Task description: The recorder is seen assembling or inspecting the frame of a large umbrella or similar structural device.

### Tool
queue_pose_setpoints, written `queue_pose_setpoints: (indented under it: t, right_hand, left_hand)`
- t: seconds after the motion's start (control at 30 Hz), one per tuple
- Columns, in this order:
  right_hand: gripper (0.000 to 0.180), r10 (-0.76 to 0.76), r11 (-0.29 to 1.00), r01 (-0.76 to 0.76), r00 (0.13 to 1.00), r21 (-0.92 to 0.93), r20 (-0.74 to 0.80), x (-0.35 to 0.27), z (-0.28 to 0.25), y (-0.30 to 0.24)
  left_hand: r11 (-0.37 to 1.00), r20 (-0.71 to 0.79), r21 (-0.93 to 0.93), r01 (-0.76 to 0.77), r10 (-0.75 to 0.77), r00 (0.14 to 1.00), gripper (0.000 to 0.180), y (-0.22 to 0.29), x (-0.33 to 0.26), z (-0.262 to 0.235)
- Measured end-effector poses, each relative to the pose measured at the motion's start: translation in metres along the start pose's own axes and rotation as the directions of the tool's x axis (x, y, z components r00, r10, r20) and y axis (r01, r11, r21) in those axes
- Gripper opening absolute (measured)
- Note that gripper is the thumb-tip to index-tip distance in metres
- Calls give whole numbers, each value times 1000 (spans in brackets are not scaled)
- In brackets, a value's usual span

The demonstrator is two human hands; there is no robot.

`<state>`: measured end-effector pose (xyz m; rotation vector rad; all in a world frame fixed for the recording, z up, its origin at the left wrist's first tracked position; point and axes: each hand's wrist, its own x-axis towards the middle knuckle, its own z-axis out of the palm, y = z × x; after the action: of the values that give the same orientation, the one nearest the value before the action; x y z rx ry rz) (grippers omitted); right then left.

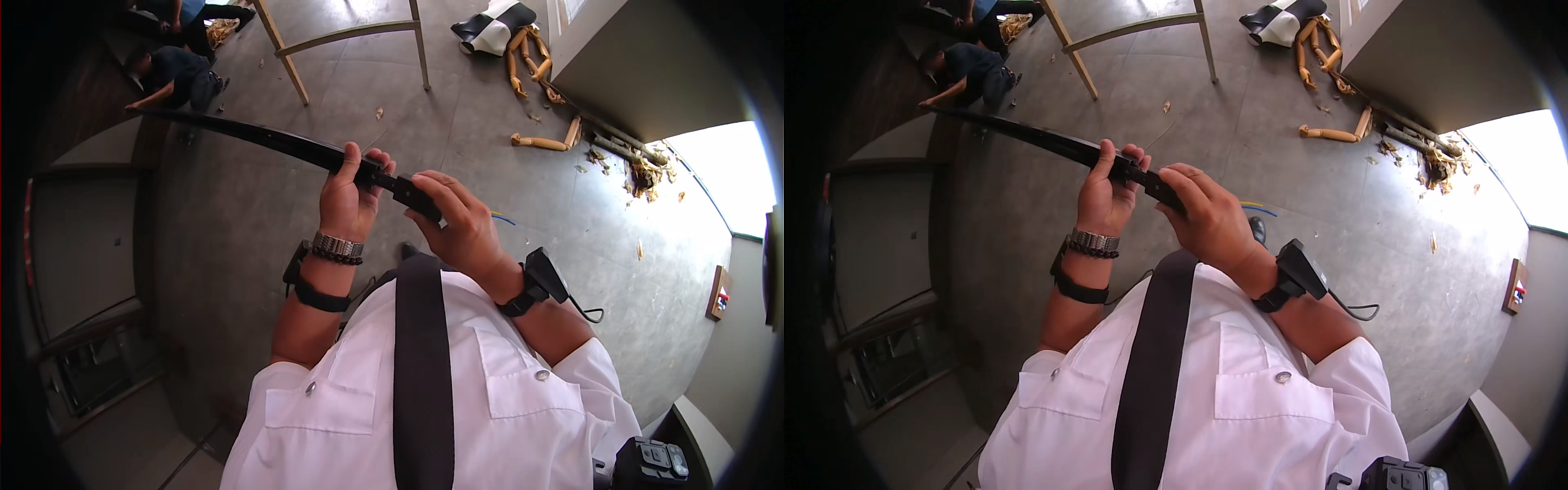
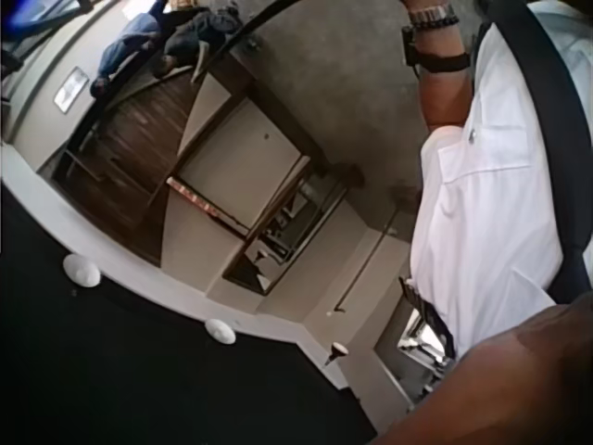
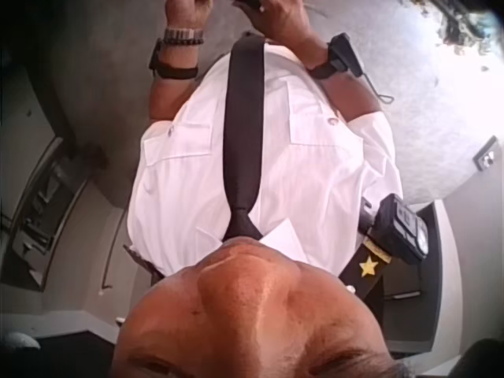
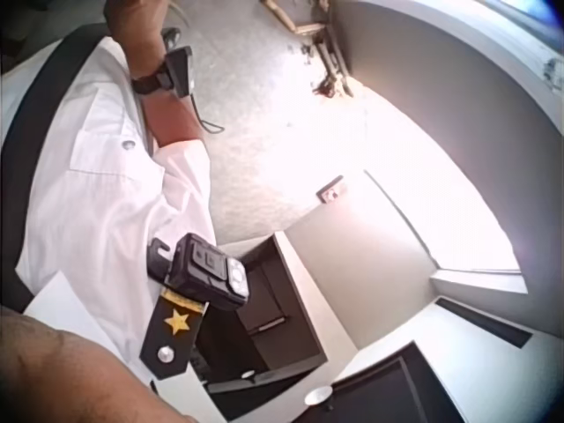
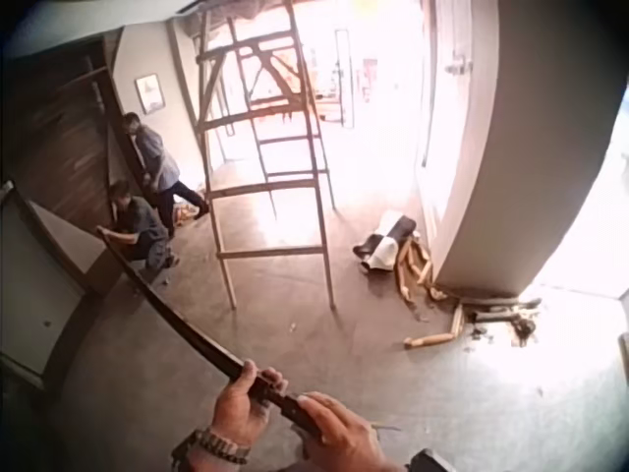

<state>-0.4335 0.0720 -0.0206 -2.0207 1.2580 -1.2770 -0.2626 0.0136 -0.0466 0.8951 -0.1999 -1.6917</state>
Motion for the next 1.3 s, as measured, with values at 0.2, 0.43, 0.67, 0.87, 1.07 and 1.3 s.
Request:
queue_pose_setpoints:
  t: [0.2,0.43,0.67,0.87,1.07,1.3]
  right_hand:
    - [44,154,985,-164,978,59,141,-3,-3,-6]
    - [45,96,995,-100,985,24,140,-3,5,-8]
    - [44,104,993,-111,983,42,151,6,9,-14]
    - [43,65,997,-69,991,24,115,9,15,-14]
    - [43,83,996,-88,987,31,137,12,18,-19]
    - [56,196,981,-195,965,-23,177,16,3,-25]
  left_hand:
    - [991,22,-120,54,-51,998,11,-2,7,-16]
    - [943,26,-333,23,-15,1000,12,-12,5,-1]
    - [950,163,-312,17,36,986,21,-9,-4,2]
    - [960,155,-278,-46,92,984,31,-11,-18,10]
    - [931,230,-364,-2,92,969,56,-5,-23,9]
    - [924,231,-380,40,53,971,58,-2,-21,3]
